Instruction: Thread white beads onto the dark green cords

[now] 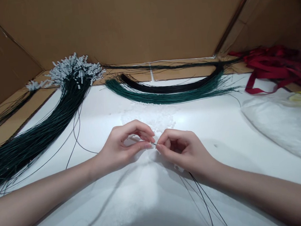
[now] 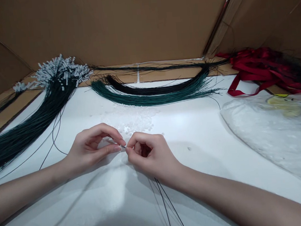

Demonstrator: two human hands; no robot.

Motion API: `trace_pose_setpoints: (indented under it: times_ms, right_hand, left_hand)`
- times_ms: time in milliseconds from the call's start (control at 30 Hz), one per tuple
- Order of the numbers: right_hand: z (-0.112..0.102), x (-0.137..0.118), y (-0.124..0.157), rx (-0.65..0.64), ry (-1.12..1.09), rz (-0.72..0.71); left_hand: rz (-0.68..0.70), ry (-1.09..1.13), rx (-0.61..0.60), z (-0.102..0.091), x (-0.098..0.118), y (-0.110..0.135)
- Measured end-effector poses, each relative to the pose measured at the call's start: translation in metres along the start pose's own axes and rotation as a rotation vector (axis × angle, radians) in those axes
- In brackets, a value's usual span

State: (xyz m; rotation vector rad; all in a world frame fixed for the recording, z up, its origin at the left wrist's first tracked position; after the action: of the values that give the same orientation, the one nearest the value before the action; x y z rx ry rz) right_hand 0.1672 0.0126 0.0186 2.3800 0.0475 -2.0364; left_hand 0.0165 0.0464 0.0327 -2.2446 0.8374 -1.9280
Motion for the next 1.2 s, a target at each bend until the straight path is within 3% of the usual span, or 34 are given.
trace_pose_setpoints:
  times_ms: [1200]
  right_hand:
    - [0.0005,0.0004,-0.0001,-0.003,0.003,-0.016]
  left_hand:
    - [-0.037,0.086,-0.01,-0.0001,-0.002,0.0]
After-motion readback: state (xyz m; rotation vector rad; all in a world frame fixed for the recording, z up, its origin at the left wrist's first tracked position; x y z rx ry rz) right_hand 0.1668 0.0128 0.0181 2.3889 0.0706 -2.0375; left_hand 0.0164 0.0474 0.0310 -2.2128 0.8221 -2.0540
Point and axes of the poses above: each hand's wrist, its own y-axis away from the middle knuckle, its own z-axis out of the palm, x = y × z, the point moved 6 cm from there along -y, towards the middle knuckle, and after that the axes turned 15 degrees about x, right-handed, at the moved point
